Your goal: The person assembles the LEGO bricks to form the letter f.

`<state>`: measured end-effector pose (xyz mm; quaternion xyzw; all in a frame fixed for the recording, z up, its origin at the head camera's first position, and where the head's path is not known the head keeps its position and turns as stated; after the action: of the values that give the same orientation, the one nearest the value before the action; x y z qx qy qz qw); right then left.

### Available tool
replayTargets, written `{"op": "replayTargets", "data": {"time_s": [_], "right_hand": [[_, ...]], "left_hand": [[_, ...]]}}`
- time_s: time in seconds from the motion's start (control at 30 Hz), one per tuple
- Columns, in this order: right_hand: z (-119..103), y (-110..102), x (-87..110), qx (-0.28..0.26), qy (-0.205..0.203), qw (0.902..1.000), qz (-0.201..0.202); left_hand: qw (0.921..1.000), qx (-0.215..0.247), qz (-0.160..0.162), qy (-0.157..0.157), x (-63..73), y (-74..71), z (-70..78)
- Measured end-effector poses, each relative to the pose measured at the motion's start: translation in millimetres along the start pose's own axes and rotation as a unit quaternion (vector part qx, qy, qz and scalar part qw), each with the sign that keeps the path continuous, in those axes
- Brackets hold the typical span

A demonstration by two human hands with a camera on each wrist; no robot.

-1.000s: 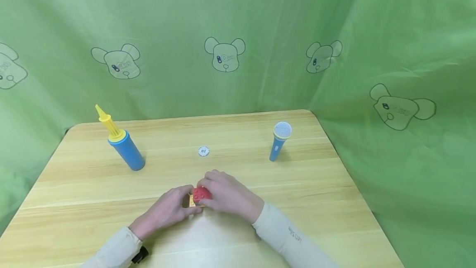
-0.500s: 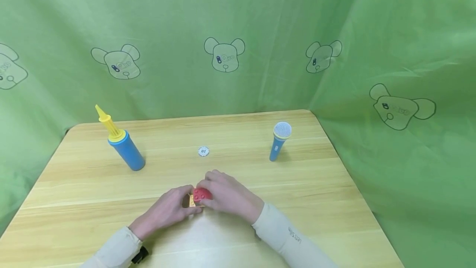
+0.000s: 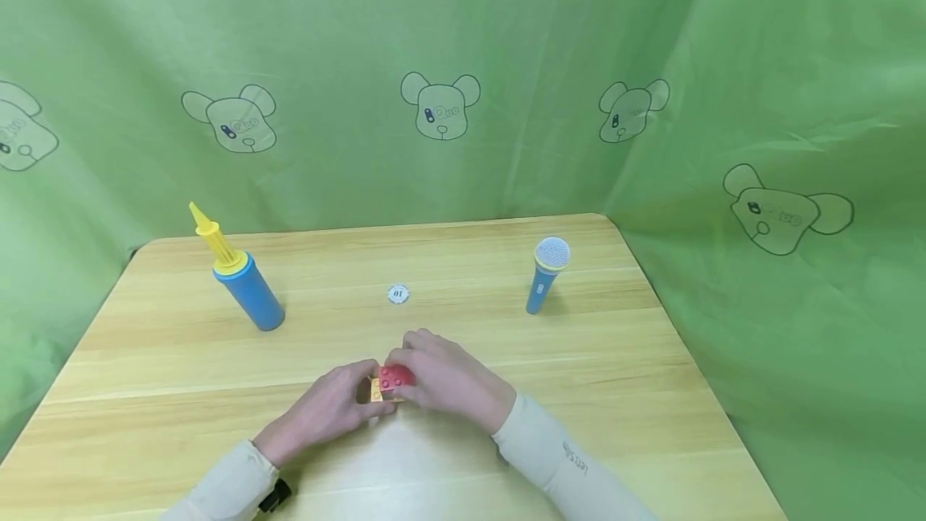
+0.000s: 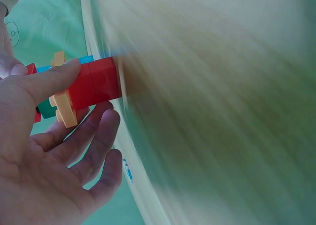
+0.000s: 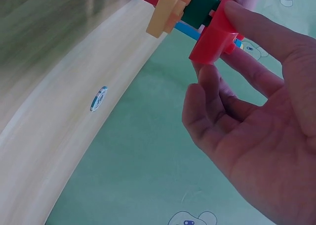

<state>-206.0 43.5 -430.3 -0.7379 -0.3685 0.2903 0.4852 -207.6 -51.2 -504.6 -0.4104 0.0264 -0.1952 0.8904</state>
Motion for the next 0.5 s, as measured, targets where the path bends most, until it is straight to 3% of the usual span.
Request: {"op": "replayTargets", "data": {"time_s": [0.5], "right_hand": [[-3.2,-0.7,-3.0,0.023,-0.008,0.9997,-0.008]], "left_hand": [[1.0,0.004,0.003,0.002,-0.3,-1.1,0.3]]}}
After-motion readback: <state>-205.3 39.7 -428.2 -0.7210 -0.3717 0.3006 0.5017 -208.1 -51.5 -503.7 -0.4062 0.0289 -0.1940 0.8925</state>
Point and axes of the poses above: each hand's wrist, its own x-axis away from the middle knuckle, its own y-axis out of the palm, z = x × y, the point moved 10 cm from there along -x, towards the middle knuckle, and after that the axes turned 10 degrees about -y, right-handed, at the moved point
